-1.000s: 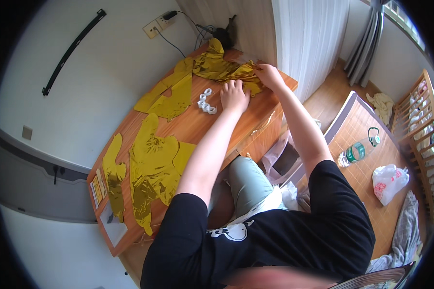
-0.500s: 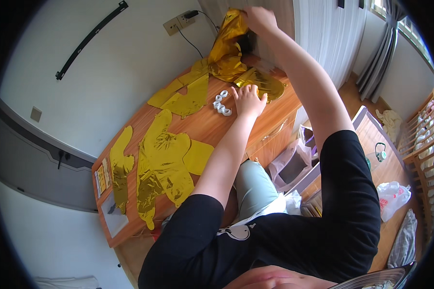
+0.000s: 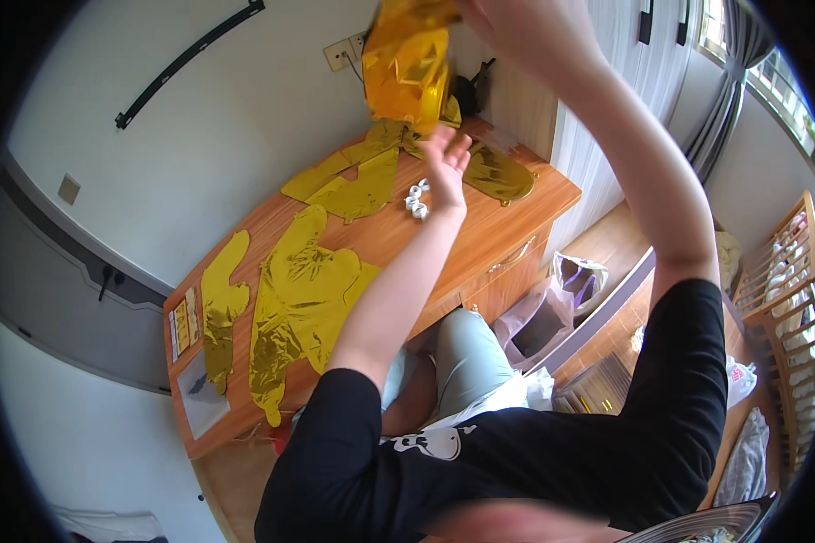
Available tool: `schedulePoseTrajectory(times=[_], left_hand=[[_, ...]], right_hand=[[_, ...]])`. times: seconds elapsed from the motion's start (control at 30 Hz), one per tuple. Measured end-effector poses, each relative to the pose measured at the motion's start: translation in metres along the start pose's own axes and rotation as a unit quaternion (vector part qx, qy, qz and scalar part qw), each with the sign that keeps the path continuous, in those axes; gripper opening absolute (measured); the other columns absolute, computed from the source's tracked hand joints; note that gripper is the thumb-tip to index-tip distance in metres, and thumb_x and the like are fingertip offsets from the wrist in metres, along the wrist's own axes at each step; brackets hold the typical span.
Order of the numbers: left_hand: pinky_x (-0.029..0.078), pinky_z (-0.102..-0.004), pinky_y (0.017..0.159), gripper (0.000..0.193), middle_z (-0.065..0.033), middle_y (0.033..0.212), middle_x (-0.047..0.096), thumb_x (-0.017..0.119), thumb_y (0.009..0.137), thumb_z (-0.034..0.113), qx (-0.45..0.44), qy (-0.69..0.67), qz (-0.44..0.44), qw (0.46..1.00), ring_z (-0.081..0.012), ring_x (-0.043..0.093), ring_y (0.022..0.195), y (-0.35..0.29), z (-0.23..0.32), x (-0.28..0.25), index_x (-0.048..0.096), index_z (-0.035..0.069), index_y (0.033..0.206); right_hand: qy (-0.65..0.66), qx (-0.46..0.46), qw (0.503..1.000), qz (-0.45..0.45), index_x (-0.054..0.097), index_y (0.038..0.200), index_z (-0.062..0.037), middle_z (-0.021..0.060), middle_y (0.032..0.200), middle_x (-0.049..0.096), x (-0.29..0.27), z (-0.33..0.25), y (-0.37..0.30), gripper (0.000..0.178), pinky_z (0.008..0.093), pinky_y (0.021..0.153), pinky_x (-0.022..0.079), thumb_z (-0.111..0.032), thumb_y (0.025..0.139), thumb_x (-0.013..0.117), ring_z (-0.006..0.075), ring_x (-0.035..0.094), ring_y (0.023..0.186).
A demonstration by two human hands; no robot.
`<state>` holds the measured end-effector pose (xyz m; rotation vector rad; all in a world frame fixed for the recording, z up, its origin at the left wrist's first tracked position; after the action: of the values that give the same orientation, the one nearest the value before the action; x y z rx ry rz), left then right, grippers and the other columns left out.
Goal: Folding gold foil balloons and placing them into clear plastic packaging with a backing card.
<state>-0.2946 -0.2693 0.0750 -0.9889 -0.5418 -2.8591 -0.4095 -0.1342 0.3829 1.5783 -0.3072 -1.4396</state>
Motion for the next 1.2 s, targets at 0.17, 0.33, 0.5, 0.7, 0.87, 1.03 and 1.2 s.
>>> schedulePoseTrajectory(times=[0.17,0.33,0.5,0.7,0.87,1.03,1.2], left_hand=[[0.043,-0.0491,0.109,0.088,-0.0151,0.138,0.06,0.033,0.098,0.075,-0.165,-0.243,-0.252,0.922,-0.032,0.059,0.124,-0.047,0.131,-0.01,0.049,0.002,0.144],[0.051,-0.0463,0.098,0.055,-0.0144,0.123,0.068,0.042,0.103,0.046,-0.321,-0.154,-0.129,0.926,-0.029,0.064,0.114,-0.106,0.141,-0.048,0.059,0.001,0.129],[0.054,-0.0381,0.093,0.038,-0.0114,0.12,0.068,0.057,0.097,0.023,-0.242,0.073,-0.052,0.966,-0.0218,0.067,0.106,-0.169,0.164,-0.086,0.06,0.001,0.128],[0.05,-0.0319,0.092,0.032,-0.0046,0.114,0.067,0.066,0.091,0.014,-0.207,0.147,-0.16,0.954,-0.0148,0.062,0.104,-0.246,0.191,-0.102,0.063,0.002,0.121],[0.049,-0.0323,0.091,0.029,-0.0047,0.112,0.068,0.061,0.093,0.011,-0.158,0.171,-0.227,0.946,-0.0157,0.062,0.103,-0.279,0.202,-0.088,0.065,0.001,0.119],[0.047,-0.0337,0.094,0.032,-0.008,0.118,0.068,0.062,0.093,0.014,-0.129,0.271,-0.219,0.928,-0.0194,0.062,0.107,-0.3,0.212,-0.105,0.065,-0.001,0.122],[0.046,-0.0357,0.099,0.042,-0.0094,0.127,0.064,0.07,0.091,0.017,-0.031,0.344,-0.191,0.919,-0.0217,0.061,0.111,-0.313,0.213,-0.138,0.062,-0.001,0.128]], right_hand=[[-0.089,-0.294,0.931,0.196,0.074,0.119,-0.0165,0.0002,0.116,0.073,-0.013,-0.051,-0.168,0.04,0.0411,0.091,0.048,-0.024,0.079,0.076,0.0238,0.062,0.111],[0.068,-0.401,0.908,0.103,0.076,0.109,-0.0125,0.0014,0.1,0.073,-0.006,-0.109,-0.249,0.028,0.0333,0.081,0.052,-0.016,0.083,0.068,0.0179,0.065,0.098],[0.492,-0.363,0.777,-0.148,0.073,0.095,-0.0101,0.0016,0.092,0.07,0.032,-0.126,-0.287,0.023,0.0354,0.077,0.05,-0.033,0.093,0.067,0.0204,0.065,0.089],[0.801,0.217,0.435,-0.35,0.057,0.133,-0.0038,0.0113,0.12,0.065,0.182,-0.117,-0.346,0.078,0.0363,0.092,0.048,-0.072,0.099,0.039,0.0193,0.061,0.106],[0.899,0.323,0.056,-0.292,0.037,0.156,-0.0103,0.0138,0.157,0.042,0.199,-0.148,-0.293,0.079,0.047,0.116,0.037,-0.067,0.101,0.039,0.0273,0.045,0.141],[0.88,0.397,0.19,-0.181,0.052,0.141,-0.0086,0.0129,0.133,0.062,0.199,-0.144,-0.266,0.043,0.0395,0.105,0.049,-0.026,0.102,0.059,0.0248,0.061,0.121],[0.843,0.411,0.346,-0.027,0.057,0.129,-0.0079,0.0054,0.111,0.07,0.162,-0.125,-0.252,0.031,0.0306,0.085,0.057,-0.002,0.099,0.061,0.0155,0.069,0.097]])
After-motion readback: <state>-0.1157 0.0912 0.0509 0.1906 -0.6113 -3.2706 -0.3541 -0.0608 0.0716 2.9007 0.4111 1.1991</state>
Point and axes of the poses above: each hand's wrist, its own y-axis towards the middle knuckle, its own x-axis out of the palm, z = x × y, the point moved 5 cm from there along y, towards the middle knuckle
